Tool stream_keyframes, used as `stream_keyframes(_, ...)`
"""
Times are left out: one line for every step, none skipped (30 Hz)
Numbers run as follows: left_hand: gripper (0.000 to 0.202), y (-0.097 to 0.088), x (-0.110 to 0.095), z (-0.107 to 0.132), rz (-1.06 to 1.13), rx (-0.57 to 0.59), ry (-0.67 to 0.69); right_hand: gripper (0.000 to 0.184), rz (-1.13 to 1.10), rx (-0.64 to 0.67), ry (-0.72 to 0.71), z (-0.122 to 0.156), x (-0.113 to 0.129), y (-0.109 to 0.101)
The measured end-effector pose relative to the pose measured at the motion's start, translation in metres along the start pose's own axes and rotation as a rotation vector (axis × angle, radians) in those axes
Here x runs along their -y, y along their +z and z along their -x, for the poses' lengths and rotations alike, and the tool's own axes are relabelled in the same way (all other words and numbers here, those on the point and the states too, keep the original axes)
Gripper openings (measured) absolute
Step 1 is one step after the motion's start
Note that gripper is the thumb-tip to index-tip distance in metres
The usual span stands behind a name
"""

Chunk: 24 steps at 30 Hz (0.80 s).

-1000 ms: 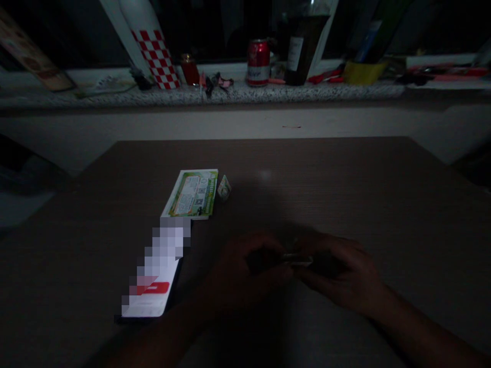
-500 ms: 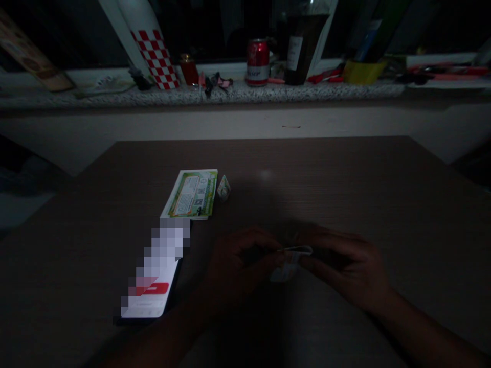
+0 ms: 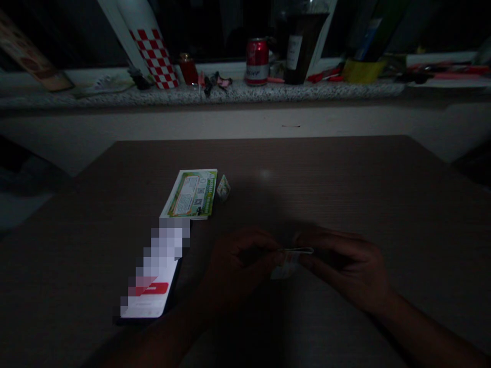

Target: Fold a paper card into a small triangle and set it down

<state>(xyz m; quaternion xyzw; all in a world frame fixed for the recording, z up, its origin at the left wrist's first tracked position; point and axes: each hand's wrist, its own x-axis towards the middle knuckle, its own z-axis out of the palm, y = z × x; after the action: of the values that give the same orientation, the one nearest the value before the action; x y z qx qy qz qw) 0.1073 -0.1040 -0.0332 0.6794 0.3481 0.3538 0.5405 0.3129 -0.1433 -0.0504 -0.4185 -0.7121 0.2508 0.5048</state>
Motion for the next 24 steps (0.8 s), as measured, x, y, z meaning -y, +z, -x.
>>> stream_keyframes(0.004,-0.0001,0.0001,-0.0002,0.0,0.0,0.005,0.021,-0.001,0.0,-0.003,0.0002,-0.0001,0.0)
stream_keyframes(0.003,-0.0002,0.0001,-0.0004,-0.003,-0.003,0.012,0.021,-0.001,0.002,-0.002,0.0003,0.0,0.0)
stream_keyframes(0.003,-0.0003,0.0001,-0.0006,-0.007,-0.008,0.019,0.021,-0.002,0.001,-0.002,0.0005,0.0001,0.0)
stream_keyframes(0.003,-0.0004,0.0,-0.0007,-0.01,-0.009,0.025,0.021,-0.002,0.001,0.001,0.0006,0.0003,-0.0001)
stream_keyframes(0.003,-0.0005,-0.0002,-0.0006,-0.011,-0.01,0.028,0.021,-0.003,0.0,0.003,0.0007,0.0005,-0.0001)
stream_keyframes(0.003,-0.0006,-0.0003,-0.0005,-0.009,-0.01,0.031,0.021,-0.003,0.002,0.002,0.0007,0.0007,-0.0002)
stream_keyframes(0.003,-0.0006,-0.0002,-0.0004,-0.005,-0.01,0.032,0.02,-0.002,0.004,0.0,0.0007,0.001,-0.0003)
stream_keyframes(0.003,-0.0007,0.0,-0.0002,-0.002,-0.009,0.03,0.02,0.002,0.003,-0.002,0.0006,0.0013,-0.0003)
stream_keyframes(0.003,-0.0007,0.0003,0.0,0.0,-0.009,0.031,0.02,0.005,-0.001,-0.008,0.0004,0.0016,-0.0004)
stream_keyframes(0.003,-0.0008,0.0006,0.0001,0.0,-0.011,0.034,0.02,0.007,-0.005,-0.013,0.0001,0.0019,-0.0004)
stream_keyframes(0.003,-0.0009,0.001,0.0002,-0.002,-0.014,0.036,0.02,0.008,-0.01,-0.021,-0.0002,0.0023,-0.0003)
stream_keyframes(0.002,-0.001,0.0012,0.0002,-0.005,-0.015,0.037,0.021,0.009,-0.014,-0.024,-0.0006,0.0025,-0.0002)
stream_keyframes(0.002,-0.0011,0.0014,0.0001,-0.007,-0.015,0.04,0.021,0.008,-0.018,-0.031,-0.0009,0.0027,-0.0001)
stream_keyframes(0.003,-0.0011,0.0013,-0.0001,-0.004,-0.017,0.046,0.022,0.009,-0.019,-0.033,-0.0012,0.0029,0.0)
stream_keyframes(0.003,-0.0012,0.0011,-0.0003,0.002,-0.022,0.05,0.022,0.009,-0.018,-0.037,-0.0016,0.003,0.0001)
stream_keyframes(0.003,-0.0012,0.0007,-0.0005,0.008,-0.024,0.051,0.022,0.009,-0.018,-0.038,-0.0018,0.003,0.0002)
stream_keyframes(0.003,-0.0011,0.0003,-0.0006,0.013,-0.025,0.05,0.022,0.007,-0.019,-0.042,-0.0021,0.003,0.0003)
stream_keyframes(0.003,-0.0011,-0.0001,-0.0007,0.016,-0.025,0.049,0.022,0.004,-0.018,-0.043,-0.0024,0.0031,0.0003)
stream_keyframes(0.003,-0.001,-0.0004,-0.0006,0.016,-0.025,0.045,0.022,-0.001,-0.017,-0.049,-0.0027,0.0031,0.0002)
stream_keyframes(0.003,-0.0009,-0.0007,-0.0004,0.012,-0.022,0.038,0.022,-0.006,-0.017,-0.053,-0.003,0.0033,0.0001)
stream_keyframes(0.003,-0.0009,-0.0008,-0.0001,0.01,-0.018,0.036,0.022,-0.009,-0.018,-0.058,-0.0034,0.0034,0.0)
stream_keyframes(0.003,-0.0009,-0.0007,0.0003,0.006,-0.016,0.039,0.021,-0.011,-0.015,-0.06,-0.0037,0.0036,0.0)
stream_keyframes(0.004,-0.0009,-0.0004,0.0006,0.003,-0.017,0.039,0.021,-0.014,-0.011,-0.065,-0.004,0.0037,0.0)
stream_keyframes(0.004,-0.0009,0.0,0.0008,-0.001,-0.016,0.036,0.021,-0.015,-0.008,-0.068,-0.0043,0.0038,0.0001)
